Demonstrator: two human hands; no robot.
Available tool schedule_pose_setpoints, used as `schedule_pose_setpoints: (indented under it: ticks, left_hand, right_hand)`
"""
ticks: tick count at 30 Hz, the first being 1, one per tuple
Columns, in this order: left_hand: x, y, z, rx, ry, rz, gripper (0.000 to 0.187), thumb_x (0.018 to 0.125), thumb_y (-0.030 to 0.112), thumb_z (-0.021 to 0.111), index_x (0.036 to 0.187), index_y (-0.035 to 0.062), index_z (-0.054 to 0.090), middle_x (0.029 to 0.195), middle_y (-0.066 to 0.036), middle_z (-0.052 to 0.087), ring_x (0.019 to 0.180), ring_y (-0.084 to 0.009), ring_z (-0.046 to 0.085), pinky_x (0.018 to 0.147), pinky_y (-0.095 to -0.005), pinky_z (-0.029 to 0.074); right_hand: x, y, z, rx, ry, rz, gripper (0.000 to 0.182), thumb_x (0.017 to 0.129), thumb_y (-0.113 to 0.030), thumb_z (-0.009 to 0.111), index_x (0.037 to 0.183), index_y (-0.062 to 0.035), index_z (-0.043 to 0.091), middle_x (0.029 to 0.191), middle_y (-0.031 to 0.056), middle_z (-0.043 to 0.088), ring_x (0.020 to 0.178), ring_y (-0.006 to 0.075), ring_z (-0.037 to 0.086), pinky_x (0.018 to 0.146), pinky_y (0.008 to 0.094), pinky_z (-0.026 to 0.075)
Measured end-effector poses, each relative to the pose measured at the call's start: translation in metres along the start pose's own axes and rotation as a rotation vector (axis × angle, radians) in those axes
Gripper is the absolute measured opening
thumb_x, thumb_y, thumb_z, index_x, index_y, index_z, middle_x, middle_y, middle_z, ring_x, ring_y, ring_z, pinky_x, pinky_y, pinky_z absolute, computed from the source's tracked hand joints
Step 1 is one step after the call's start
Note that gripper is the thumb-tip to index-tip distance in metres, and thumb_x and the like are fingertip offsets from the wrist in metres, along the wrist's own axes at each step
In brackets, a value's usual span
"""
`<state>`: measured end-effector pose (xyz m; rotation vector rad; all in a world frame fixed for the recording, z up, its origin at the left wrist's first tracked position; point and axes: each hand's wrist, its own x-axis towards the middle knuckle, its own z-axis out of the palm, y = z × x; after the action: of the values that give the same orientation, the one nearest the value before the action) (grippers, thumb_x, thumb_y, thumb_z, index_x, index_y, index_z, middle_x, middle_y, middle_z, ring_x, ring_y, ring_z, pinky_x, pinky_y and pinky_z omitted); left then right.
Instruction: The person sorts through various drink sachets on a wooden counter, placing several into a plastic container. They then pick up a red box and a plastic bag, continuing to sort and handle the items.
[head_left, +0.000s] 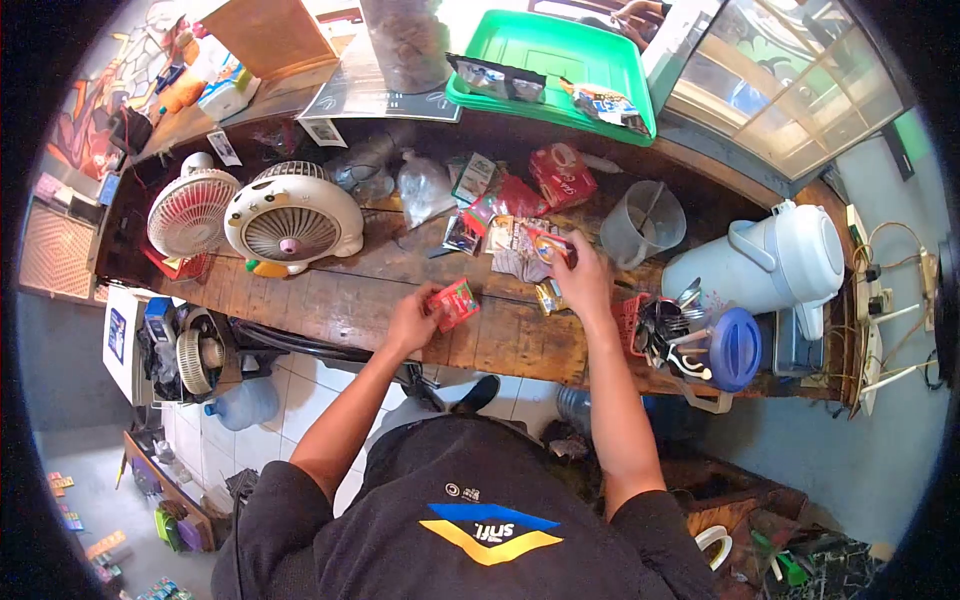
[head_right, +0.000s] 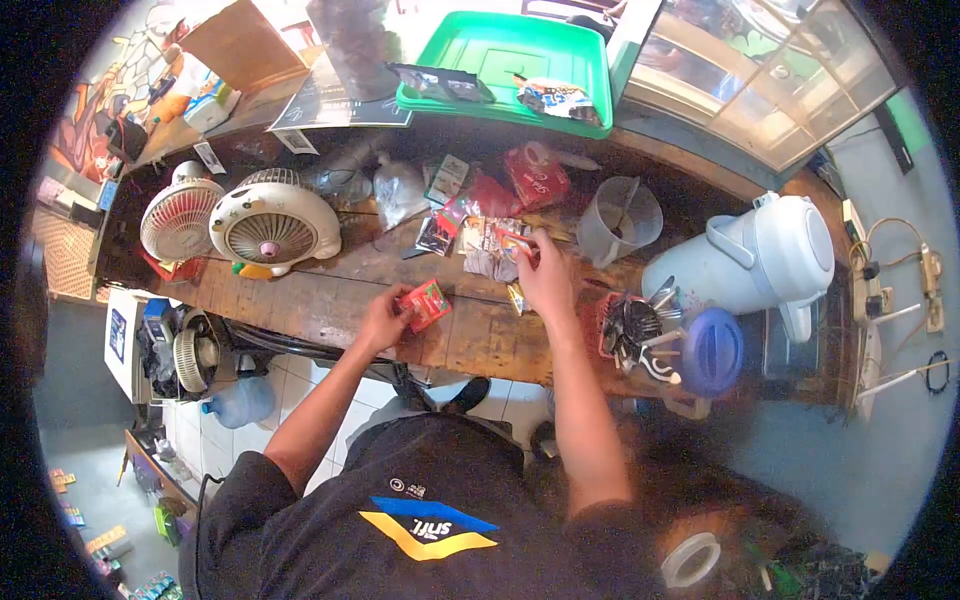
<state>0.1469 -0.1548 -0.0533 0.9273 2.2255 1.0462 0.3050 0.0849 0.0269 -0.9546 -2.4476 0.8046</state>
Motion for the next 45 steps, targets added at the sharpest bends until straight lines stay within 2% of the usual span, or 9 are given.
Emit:
schedule_pose_setpoints:
  ticks: [5, 6, 8, 12, 24, 27, 33, 38, 45]
  left_hand:
    - [0.011, 0.015, -0.001, -0.038, -0.030, 0.013, 0.033, 0.082, 0.021, 0.066, 0.113, 0.0098, 0.060, 0.097, -0.017, 0.067, 0.085, -0.0337, 0.066, 0.076, -0.0410, 0.050]
    - [0.014, 0.015, 0.001, -0.036, -0.035, 0.018, 0.033, 0.082, 0.021, 0.066, 0.113, 0.0098, 0.060, 0.097, -0.017, 0.067, 0.085, -0.0337, 0.066, 0.076, -0.0410, 0.050]
    - [0.023, 0.013, 0.009, 0.225, 0.065, 0.162, 0.036, 0.080, 0.024, 0.067, 0.114, 0.0122, 0.060, 0.103, -0.013, 0.066, 0.092, -0.0331, 0.064, 0.084, -0.0454, 0.046]
    - [0.050, 0.048, 0.013, 0.473, 0.212, 0.363, 0.039, 0.079, 0.027, 0.067, 0.116, 0.0149, 0.059, 0.109, -0.011, 0.064, 0.099, -0.0321, 0.060, 0.089, -0.0473, 0.040]
    - [0.115, 0.062, 0.032, 0.503, 0.113, 0.220, 0.022, 0.078, 0.035, 0.065, 0.093, 0.0197, 0.072, 0.092, -0.009, 0.070, 0.086, -0.0294, 0.065, 0.089, -0.0467, 0.036]
    - [0.113, 0.061, 0.024, 0.316, 0.142, 0.234, 0.021, 0.077, 0.029, 0.067, 0.094, 0.0179, 0.071, 0.090, -0.011, 0.070, 0.083, -0.0285, 0.066, 0.086, -0.0460, 0.042]
    - [0.089, 0.078, 0.006, -0.448, 0.171, 0.288, 0.007, 0.084, -0.001, 0.064, 0.091, -0.0023, 0.063, 0.084, -0.008, 0.068, 0.082, -0.0113, 0.065, 0.072, -0.0262, 0.052]
    - [0.051, 0.091, -0.024, -0.314, 0.335, 0.371, 0.007, 0.086, -0.001, 0.062, 0.093, -0.0023, 0.062, 0.088, -0.008, 0.066, 0.082, -0.0138, 0.065, 0.073, -0.0272, 0.053]
    - [0.030, 0.077, -0.056, -0.335, 0.172, 0.447, 0.010, 0.087, 0.001, 0.063, 0.096, -0.0007, 0.065, 0.093, -0.006, 0.061, 0.081, -0.0089, 0.058, 0.071, -0.0214, 0.046]
  right_hand:
    - [-0.038, 0.037, 0.042, 0.939, 0.178, 0.184, 0.022, 0.088, -0.011, 0.067, 0.103, -0.0055, 0.052, 0.099, 0.0060, 0.066, 0.079, 0.0121, 0.064, 0.065, 0.0249, 0.052]
    - [-0.048, 0.034, 0.039, 0.939, 0.185, 0.186, 0.022, 0.088, -0.011, 0.067, 0.103, -0.0055, 0.052, 0.099, 0.0060, 0.066, 0.079, 0.0121, 0.064, 0.065, 0.0249, 0.052]
    - [-0.065, 0.024, 0.031, 1.209, 0.121, 0.565, 0.026, 0.089, -0.009, 0.065, 0.111, -0.0068, 0.051, 0.101, 0.0058, 0.064, 0.086, 0.0161, 0.065, 0.072, 0.0321, 0.055]
    - [-0.084, 0.025, 0.032, 1.429, 0.089, 0.676, 0.035, 0.087, -0.009, 0.066, 0.118, -0.0080, 0.051, 0.108, 0.0067, 0.064, 0.091, 0.0202, 0.066, 0.070, 0.0327, 0.057]
    - [-0.106, 0.023, 0.031, 1.462, 0.103, 0.699, 0.036, 0.086, -0.005, 0.062, 0.121, -0.0032, 0.052, 0.113, 0.0099, 0.061, 0.101, 0.0244, 0.063, 0.084, 0.0390, 0.055]
    - [-0.105, 0.023, 0.029, 1.440, 0.079, 0.719, 0.036, 0.087, -0.008, 0.061, 0.122, -0.0037, 0.052, 0.113, 0.0101, 0.061, 0.101, 0.0236, 0.062, 0.083, 0.0375, 0.054]
    - [-0.093, 0.018, 0.031, 1.469, 0.053, 0.669, 0.033, 0.088, -0.011, 0.061, 0.120, -0.0054, 0.053, 0.112, 0.0082, 0.062, 0.099, 0.0202, 0.062, 0.083, 0.0346, 0.052]
    - [-0.083, 0.003, 0.030, 1.424, 0.064, 0.671, 0.034, 0.088, -0.013, 0.063, 0.120, -0.0080, 0.054, 0.111, 0.0048, 0.063, 0.098, 0.0159, 0.061, 0.081, 0.0312, 0.049]
    - [-0.086, -0.022, 0.025, 1.463, 0.248, 0.557, 0.027, 0.087, -0.016, 0.067, 0.112, -0.0078, 0.061, 0.105, 0.0013, 0.066, 0.091, 0.0097, 0.061, 0.072, 0.0254, 0.047]
